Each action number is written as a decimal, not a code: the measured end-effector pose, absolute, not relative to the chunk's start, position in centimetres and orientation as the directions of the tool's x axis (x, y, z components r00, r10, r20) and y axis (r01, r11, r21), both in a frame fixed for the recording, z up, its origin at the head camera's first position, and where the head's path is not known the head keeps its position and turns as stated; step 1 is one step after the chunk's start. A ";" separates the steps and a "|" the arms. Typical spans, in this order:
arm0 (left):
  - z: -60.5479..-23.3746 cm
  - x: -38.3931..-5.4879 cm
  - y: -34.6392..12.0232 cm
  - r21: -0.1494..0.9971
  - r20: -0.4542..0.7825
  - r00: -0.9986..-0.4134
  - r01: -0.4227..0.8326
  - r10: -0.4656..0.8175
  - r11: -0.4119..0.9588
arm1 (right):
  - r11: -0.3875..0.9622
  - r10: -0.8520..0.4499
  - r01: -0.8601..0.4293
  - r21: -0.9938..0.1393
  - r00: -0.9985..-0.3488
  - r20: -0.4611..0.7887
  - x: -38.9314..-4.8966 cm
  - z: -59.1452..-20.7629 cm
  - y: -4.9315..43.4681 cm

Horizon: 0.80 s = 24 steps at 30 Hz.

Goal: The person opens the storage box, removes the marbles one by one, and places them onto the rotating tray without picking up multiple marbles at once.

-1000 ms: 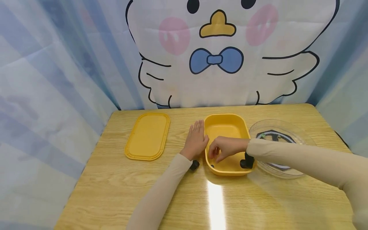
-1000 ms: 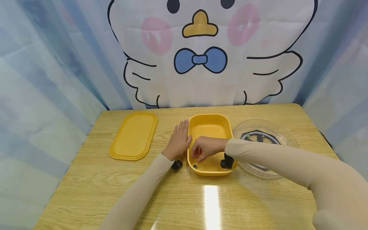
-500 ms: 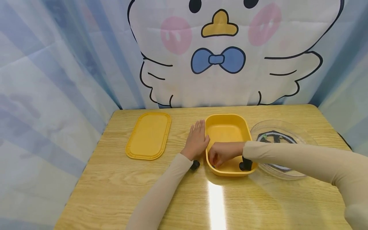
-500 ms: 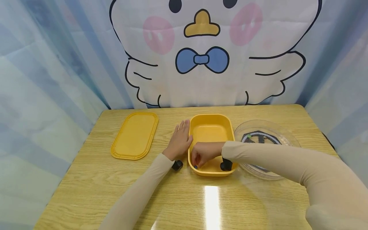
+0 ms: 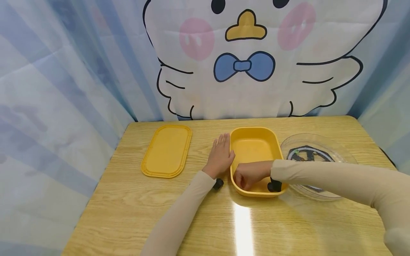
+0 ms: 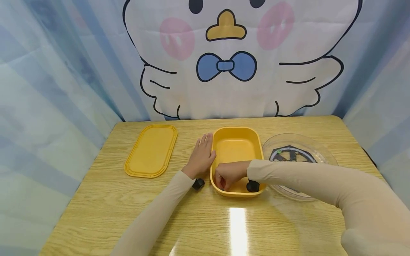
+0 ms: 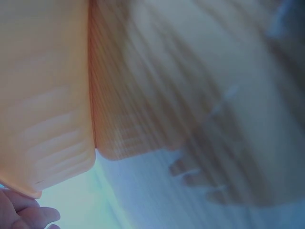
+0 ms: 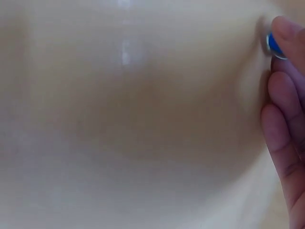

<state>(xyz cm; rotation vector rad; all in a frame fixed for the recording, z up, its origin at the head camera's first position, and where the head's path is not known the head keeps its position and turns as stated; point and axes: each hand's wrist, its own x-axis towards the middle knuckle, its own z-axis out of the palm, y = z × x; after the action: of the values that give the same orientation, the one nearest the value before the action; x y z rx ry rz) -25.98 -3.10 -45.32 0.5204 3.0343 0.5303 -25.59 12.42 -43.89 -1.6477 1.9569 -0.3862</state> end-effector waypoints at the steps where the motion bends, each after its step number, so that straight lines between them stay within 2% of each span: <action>1: -45.3 -26.0 -3.1 0.333 0.041 -0.944 0.322 0.327 0.886 | 0.208 -0.969 -0.815 -0.541 -0.098 -0.226 -25.5 -43.8 12.4; 7: -45.3 -26.0 -3.0 0.334 0.037 -0.945 0.319 0.326 0.887 | 0.221 -0.966 -0.807 -0.548 -0.104 -0.236 -25.6 -43.5 12.6; 15: -45.2 -25.8 -2.9 0.324 0.026 -0.949 0.307 0.316 0.895 | 0.272 -0.960 -0.798 -0.538 -0.182 -0.214 -26.5 -43.5 13.7; 24: -45.3 -25.9 -2.8 0.313 0.026 -0.951 0.300 0.308 0.901 | 0.274 -0.961 -0.792 -0.546 -0.211 -0.177 -26.9 -42.7 14.3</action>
<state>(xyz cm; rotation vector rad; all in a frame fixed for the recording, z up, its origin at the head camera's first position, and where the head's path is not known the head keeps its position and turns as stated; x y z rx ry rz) -25.91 -2.84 -45.34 0.4862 3.0389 0.4952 -26.91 14.32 -42.74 -1.5746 2.0695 -0.4672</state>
